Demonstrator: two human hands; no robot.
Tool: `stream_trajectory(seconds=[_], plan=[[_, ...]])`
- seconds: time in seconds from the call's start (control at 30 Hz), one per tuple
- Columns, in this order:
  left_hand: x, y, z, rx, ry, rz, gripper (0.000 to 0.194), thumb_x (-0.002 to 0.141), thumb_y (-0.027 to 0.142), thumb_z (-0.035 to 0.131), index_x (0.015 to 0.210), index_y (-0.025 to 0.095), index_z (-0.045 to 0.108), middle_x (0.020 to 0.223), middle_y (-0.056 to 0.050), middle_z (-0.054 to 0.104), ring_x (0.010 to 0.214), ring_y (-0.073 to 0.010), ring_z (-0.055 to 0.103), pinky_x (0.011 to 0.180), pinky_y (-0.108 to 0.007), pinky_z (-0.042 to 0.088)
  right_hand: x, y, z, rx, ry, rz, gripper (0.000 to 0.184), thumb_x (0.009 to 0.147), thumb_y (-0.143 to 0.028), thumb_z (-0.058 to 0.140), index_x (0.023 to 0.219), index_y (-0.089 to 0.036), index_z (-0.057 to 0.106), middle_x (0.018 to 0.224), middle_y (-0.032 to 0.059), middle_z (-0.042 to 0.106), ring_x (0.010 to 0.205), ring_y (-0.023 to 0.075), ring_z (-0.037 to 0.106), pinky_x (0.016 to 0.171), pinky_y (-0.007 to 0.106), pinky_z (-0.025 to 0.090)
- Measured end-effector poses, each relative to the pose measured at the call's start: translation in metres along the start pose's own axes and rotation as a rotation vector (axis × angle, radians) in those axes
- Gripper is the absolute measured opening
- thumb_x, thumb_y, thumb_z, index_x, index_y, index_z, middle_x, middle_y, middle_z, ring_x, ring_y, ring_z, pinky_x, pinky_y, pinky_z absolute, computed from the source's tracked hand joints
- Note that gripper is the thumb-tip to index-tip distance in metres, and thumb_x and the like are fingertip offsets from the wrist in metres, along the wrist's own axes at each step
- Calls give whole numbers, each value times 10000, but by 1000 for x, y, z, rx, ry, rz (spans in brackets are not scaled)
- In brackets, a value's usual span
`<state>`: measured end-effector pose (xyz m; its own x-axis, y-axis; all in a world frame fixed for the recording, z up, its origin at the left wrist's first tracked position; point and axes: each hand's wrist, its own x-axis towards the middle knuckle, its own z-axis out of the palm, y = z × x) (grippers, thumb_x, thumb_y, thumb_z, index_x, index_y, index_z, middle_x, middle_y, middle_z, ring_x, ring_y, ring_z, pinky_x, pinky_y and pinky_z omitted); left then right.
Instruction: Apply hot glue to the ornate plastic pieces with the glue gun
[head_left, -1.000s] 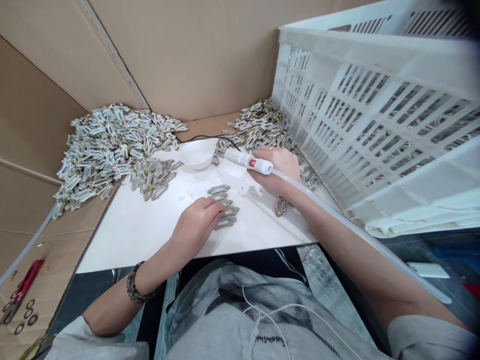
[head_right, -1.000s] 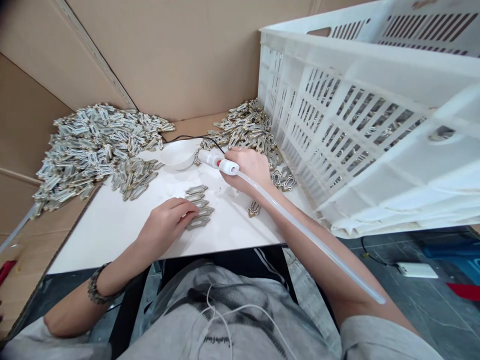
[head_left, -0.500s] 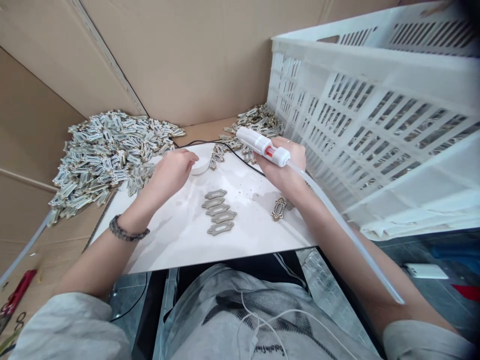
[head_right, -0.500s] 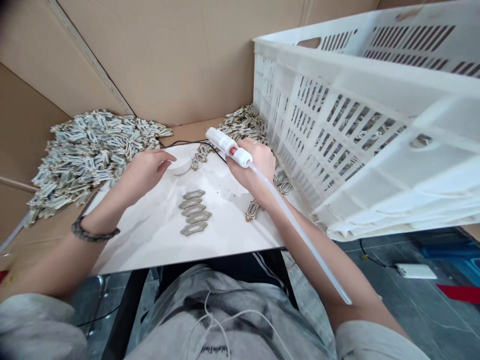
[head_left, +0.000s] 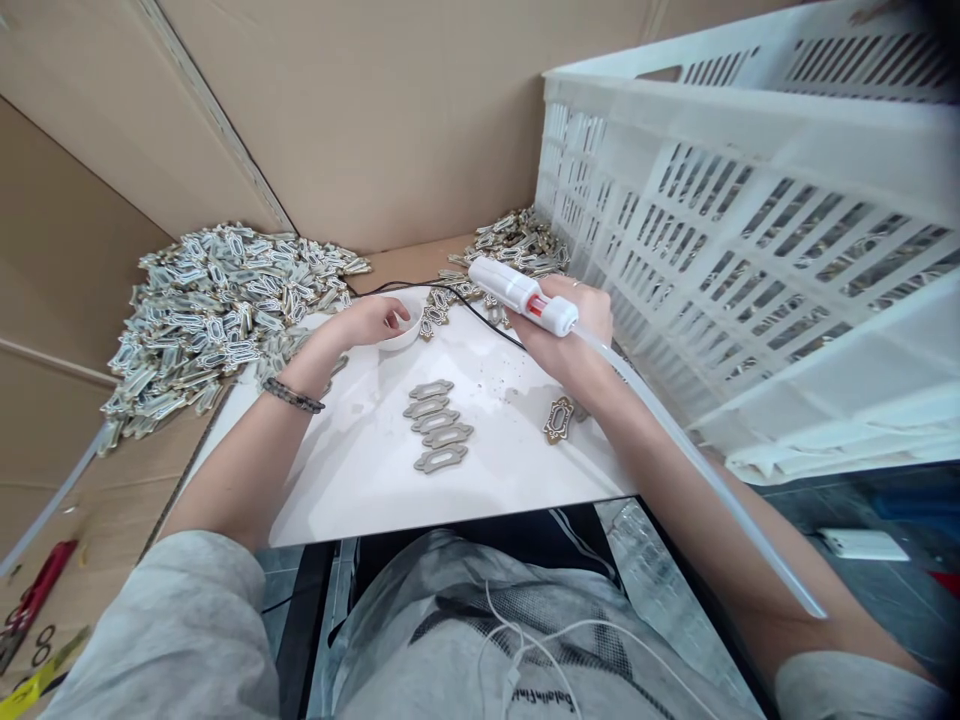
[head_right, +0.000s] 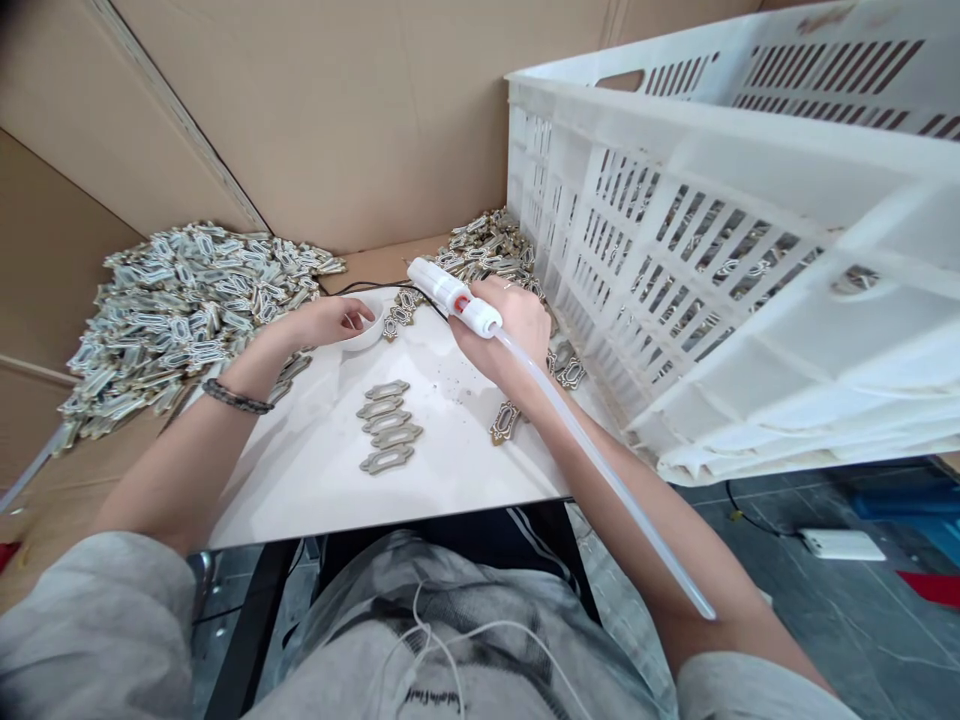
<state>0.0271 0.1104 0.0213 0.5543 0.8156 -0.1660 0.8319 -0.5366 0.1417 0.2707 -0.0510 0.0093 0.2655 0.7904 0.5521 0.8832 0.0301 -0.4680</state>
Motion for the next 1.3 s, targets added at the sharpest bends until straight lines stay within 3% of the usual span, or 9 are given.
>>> stream_trajectory(seconds=[0.13,0.23,0.33,0.5,0.67,0.83,1.3], plan=[[7,-4,7,-68,65,92,467,728,258,552,1160,132,675,1094,-114,722,902,-211,657,791,-256,495,1,-1,-3,-18,-55,-6,246,837,-402,528,652,-245,486,804,51,649,805,232,617,604,333,361],[10,-5,7,-119,16,132,439,673,209,542,1081,164,698,1036,-77,732,863,-196,645,760,-244,487,1,-2,-4,-49,-88,16,233,853,-410,509,696,-247,562,856,76,672,824,248,626,614,342,376],[9,-3,5,-131,-13,135,411,640,182,527,1011,177,705,950,-45,730,808,-181,631,723,-230,472,2,-4,-6,-69,-127,32,236,863,-410,496,730,-250,610,895,98,686,818,262,628,614,350,380],[4,1,4,-133,61,123,364,662,219,521,973,165,702,906,-54,715,786,-182,613,715,-237,449,2,-4,-7,-109,-145,30,267,876,-430,468,808,-254,658,926,93,692,848,271,636,625,353,393],[0,1,6,-97,122,133,252,707,321,526,815,152,679,780,-35,669,699,-159,536,657,-242,376,1,-3,-5,-105,-149,27,278,886,-432,459,815,-253,660,948,95,693,886,276,640,625,353,388],[-4,1,6,-56,228,133,289,767,428,514,670,166,590,624,5,530,596,-127,410,582,-255,285,3,-1,-2,-104,-145,38,264,866,-441,476,794,-258,653,932,92,693,877,279,643,622,353,390],[-7,5,6,-84,322,79,283,782,393,591,630,155,605,517,20,447,568,-127,379,575,-269,250,3,-1,-2,-114,-149,27,265,880,-449,480,784,-264,644,945,82,722,866,274,654,587,340,362]])
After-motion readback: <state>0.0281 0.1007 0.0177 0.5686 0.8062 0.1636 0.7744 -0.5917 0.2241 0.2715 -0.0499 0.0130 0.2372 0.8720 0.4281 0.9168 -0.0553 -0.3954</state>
